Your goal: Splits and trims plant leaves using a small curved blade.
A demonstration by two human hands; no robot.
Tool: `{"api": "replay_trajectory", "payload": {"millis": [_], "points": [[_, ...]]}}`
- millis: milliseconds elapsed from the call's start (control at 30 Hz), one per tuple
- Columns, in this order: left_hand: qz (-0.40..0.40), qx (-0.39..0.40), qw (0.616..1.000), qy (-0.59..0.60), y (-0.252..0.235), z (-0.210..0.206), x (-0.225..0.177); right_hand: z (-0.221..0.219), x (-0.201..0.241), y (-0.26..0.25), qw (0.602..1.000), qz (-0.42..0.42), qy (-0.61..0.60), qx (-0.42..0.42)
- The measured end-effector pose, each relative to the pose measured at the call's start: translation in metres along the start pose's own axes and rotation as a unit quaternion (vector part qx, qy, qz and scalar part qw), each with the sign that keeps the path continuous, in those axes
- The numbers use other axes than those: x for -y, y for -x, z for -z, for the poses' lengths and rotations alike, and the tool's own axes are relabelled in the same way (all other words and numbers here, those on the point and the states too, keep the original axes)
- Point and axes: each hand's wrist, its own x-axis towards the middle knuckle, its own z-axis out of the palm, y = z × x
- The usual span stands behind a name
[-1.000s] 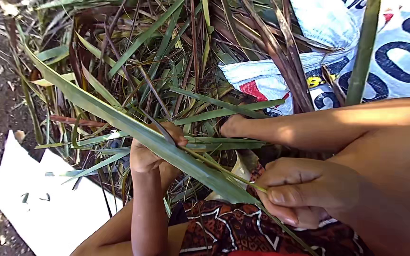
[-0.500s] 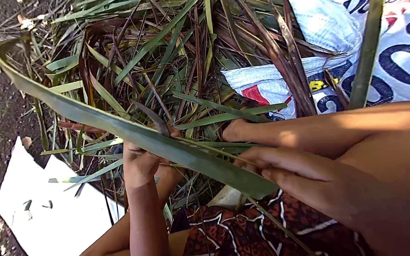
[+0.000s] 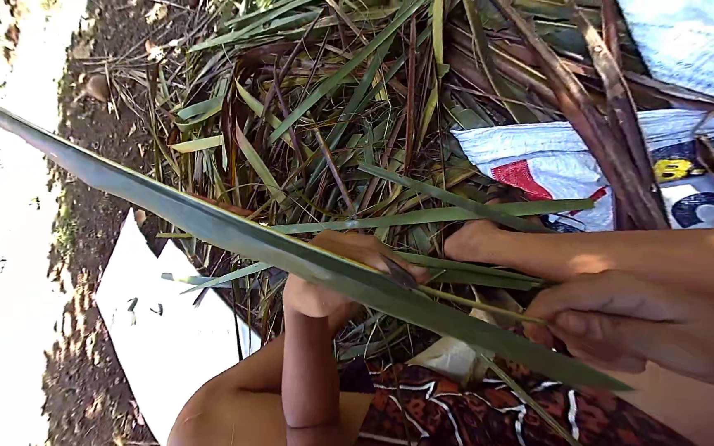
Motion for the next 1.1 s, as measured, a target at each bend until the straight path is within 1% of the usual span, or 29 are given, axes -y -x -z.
{"api": "replay_trajectory", "payload": {"millis": [133, 200, 233, 300, 367, 433, 467, 533, 600, 667, 767, 833, 900, 967, 1033, 1100], "points": [[0.001, 0.006, 1.000, -0.020, 0.003, 0.012, -0.001, 0.014, -0.005, 0.003, 0.998, -0.039, -0.037, 0.036], [-0.004, 0.014, 1.000, -0.004, 0.004, 0.016, 0.002, 0.022, -0.007, 0.008, 0.997, -0.060, -0.036, 0.045], [-0.009, 0.009, 1.000, 0.013, 0.005, 0.018, 0.002, 0.028, -0.008, 0.014, 0.996, -0.072, -0.023, 0.050], [-0.028, -0.026, 0.999, 0.036, 0.009, 0.027, -0.001, 0.045, -0.012, 0.029, 0.994, -0.095, 0.025, 0.053], [-0.019, -0.042, 0.999, 0.004, 0.015, 0.040, -0.008, 0.062, -0.017, 0.039, 0.990, -0.106, 0.079, 0.058], [0.003, -0.048, 0.999, -0.017, 0.016, 0.042, -0.009, 0.068, -0.022, 0.041, 0.988, -0.095, 0.112, 0.041], [0.010, -0.058, 0.998, -0.030, 0.014, 0.039, -0.009, 0.066, -0.021, 0.039, 0.985, -0.104, 0.139, 0.020], [0.021, -0.099, 0.993, -0.060, 0.011, 0.029, -0.006, 0.047, -0.003, 0.026, 0.970, -0.114, 0.211, -0.044], [0.035, -0.139, 0.984, -0.103, 0.006, 0.017, -0.004, 0.024, 0.017, 0.007, 0.957, -0.074, 0.270, -0.083], [0.032, -0.148, 0.981, -0.124, 0.000, 0.005, -0.001, 0.008, 0.032, -0.011, 0.952, -0.007, 0.285, -0.111], [0.005, -0.136, 0.984, -0.112, 0.000, -0.004, -0.007, -0.003, 0.052, -0.034, 0.950, 0.057, 0.281, -0.122], [-0.001, -0.120, 0.985, -0.127, 0.002, -0.003, -0.015, -0.003, 0.062, -0.042, 0.936, 0.079, 0.328, -0.102], [-0.006, -0.074, 0.988, -0.134, 0.005, -0.003, -0.021, -0.004, 0.069, -0.043, 0.913, 0.080, 0.394, -0.068], [-0.016, -0.030, 0.993, -0.116, 0.005, -0.004, -0.020, -0.007, 0.075, -0.039, 0.893, 0.078, 0.440, -0.045], [-0.027, 0.018, 0.993, -0.109, 0.005, -0.004, -0.019, -0.008, 0.079, -0.033, 0.884, 0.062, 0.461, -0.032], [-0.031, 0.063, 0.991, -0.112, 0.006, -0.003, -0.019, -0.007, 0.082, -0.027, 0.889, 0.046, 0.454, -0.017]]}}
